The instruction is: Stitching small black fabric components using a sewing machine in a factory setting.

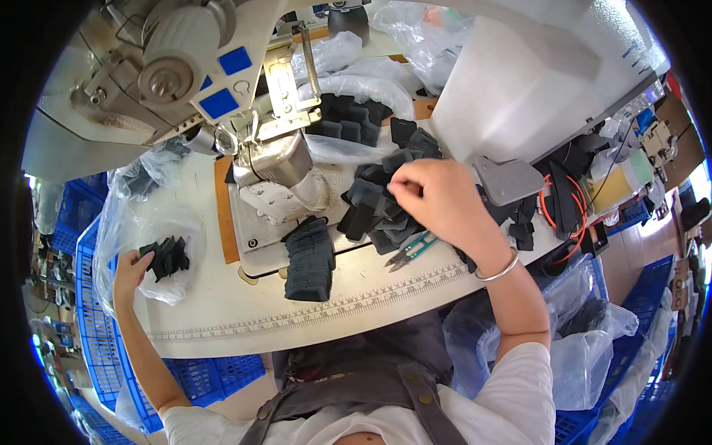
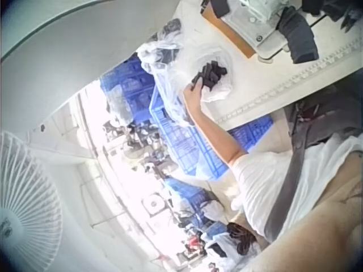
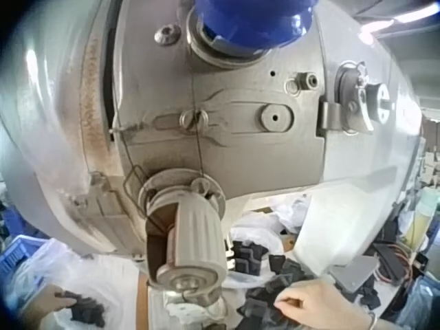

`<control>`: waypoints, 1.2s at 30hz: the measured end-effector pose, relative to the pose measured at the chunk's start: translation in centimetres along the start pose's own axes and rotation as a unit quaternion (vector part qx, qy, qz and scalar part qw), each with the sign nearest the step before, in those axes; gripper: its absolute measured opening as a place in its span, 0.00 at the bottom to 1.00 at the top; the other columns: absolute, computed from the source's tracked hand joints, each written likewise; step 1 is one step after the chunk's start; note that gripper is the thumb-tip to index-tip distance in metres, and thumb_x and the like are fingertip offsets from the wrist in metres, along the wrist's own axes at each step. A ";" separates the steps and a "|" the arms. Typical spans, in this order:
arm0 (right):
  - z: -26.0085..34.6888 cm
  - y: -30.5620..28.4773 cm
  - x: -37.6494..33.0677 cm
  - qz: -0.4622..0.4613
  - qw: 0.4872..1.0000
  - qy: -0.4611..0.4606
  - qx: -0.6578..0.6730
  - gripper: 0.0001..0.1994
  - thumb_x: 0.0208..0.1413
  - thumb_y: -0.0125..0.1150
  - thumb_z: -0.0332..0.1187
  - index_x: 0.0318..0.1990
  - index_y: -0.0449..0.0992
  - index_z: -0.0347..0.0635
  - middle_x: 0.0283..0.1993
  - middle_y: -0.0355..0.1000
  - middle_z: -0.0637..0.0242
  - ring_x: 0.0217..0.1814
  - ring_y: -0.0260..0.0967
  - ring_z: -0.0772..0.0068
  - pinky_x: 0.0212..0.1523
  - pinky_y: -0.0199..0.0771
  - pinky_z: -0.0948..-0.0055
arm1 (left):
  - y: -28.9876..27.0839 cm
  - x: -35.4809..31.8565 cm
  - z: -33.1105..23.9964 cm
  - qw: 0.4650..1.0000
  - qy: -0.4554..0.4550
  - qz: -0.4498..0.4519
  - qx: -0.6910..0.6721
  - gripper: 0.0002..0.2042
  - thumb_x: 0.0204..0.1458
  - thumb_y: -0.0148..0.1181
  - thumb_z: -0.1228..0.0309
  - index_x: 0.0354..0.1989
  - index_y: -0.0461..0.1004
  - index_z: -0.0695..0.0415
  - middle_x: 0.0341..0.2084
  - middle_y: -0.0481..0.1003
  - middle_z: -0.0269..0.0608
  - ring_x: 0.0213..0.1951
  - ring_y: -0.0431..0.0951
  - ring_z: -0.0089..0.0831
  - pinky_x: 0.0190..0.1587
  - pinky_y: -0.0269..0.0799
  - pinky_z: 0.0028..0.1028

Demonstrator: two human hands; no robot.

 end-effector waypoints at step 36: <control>0.6 2.9 -3.4 -0.014 0.909 0.136 0.393 0.07 0.46 0.57 0.30 0.28 0.68 0.37 0.22 0.68 0.67 0.23 0.63 0.83 0.26 0.65 0.82 | 17.5 -11.9 -16.5 0.817 0.575 0.028 0.024 0.19 0.33 0.64 0.73 0.37 0.70 0.63 0.28 0.68 0.40 0.25 0.70 0.31 0.22 0.67 0.26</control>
Point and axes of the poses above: each hand's wrist, its own x-axis towards the middle knuckle, its own y-axis out of the palm, z = x × y, the point moved 1 cm from there along x, towards the middle knuckle
